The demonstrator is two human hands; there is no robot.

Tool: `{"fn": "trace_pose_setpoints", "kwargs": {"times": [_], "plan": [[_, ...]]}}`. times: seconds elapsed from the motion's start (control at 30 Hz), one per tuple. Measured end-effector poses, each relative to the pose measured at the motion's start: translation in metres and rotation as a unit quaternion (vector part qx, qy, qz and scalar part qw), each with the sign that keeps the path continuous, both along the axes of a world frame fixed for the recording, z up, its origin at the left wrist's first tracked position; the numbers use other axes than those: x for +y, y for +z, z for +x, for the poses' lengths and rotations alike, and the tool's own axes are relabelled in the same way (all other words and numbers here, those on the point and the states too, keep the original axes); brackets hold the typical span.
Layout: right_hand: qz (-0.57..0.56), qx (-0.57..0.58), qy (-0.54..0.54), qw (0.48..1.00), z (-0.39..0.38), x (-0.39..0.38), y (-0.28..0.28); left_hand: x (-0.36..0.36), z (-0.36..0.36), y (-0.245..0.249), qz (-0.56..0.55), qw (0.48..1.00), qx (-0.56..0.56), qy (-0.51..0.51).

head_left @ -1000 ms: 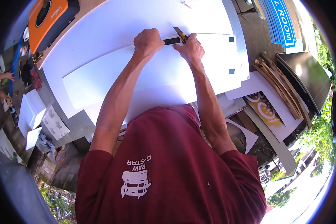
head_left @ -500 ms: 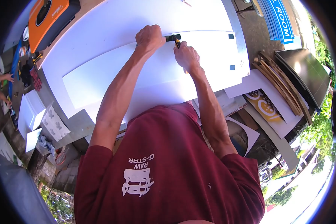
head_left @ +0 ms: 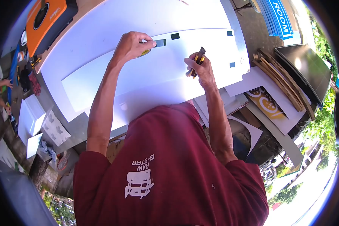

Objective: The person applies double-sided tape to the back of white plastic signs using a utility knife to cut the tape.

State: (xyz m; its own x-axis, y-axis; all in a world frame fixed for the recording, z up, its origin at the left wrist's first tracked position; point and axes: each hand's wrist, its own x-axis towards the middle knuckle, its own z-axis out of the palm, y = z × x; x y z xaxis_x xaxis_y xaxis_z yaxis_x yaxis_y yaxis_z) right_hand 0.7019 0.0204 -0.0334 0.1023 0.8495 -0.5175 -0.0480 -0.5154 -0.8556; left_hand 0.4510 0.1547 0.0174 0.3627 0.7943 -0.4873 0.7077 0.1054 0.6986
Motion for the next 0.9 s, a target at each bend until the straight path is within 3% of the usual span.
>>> {"fn": "trace_pose_setpoints", "kwargs": {"times": [0.07,0.3,0.37,0.47,0.57,0.8,0.9], "plan": [[-0.026,0.103,-0.063,0.992,-0.011,-0.016,0.006,-0.032,-0.009,-0.009,0.022,0.999,-0.047,-0.009],[-0.084,0.066,-0.039,0.993,-0.039,-0.061,0.018,-0.121,0.005,-0.031,0.057,0.994,-0.087,-0.021],[-0.062,0.057,-0.084,0.993,-0.044,-0.075,0.014,-0.132,0.006,-0.035,0.065,0.994,-0.080,-0.030],[-0.054,0.007,-0.108,0.993,-0.046,-0.093,0.013,-0.147,0.010,-0.036,0.027,0.998,-0.033,-0.037],[-0.054,-0.060,-0.113,0.990,-0.044,-0.113,0.002,-0.148,0.012,-0.018,-0.184,0.982,-0.002,-0.036],[-0.051,-0.153,-0.113,0.980,-0.020,-0.096,-0.024,-0.141,0.024,-0.036,-0.117,0.993,-0.015,-0.021],[-0.063,-0.203,-0.084,0.974,-0.014,-0.076,-0.035,-0.125,0.035,-0.047,-0.020,0.998,0.046,-0.036]]}}
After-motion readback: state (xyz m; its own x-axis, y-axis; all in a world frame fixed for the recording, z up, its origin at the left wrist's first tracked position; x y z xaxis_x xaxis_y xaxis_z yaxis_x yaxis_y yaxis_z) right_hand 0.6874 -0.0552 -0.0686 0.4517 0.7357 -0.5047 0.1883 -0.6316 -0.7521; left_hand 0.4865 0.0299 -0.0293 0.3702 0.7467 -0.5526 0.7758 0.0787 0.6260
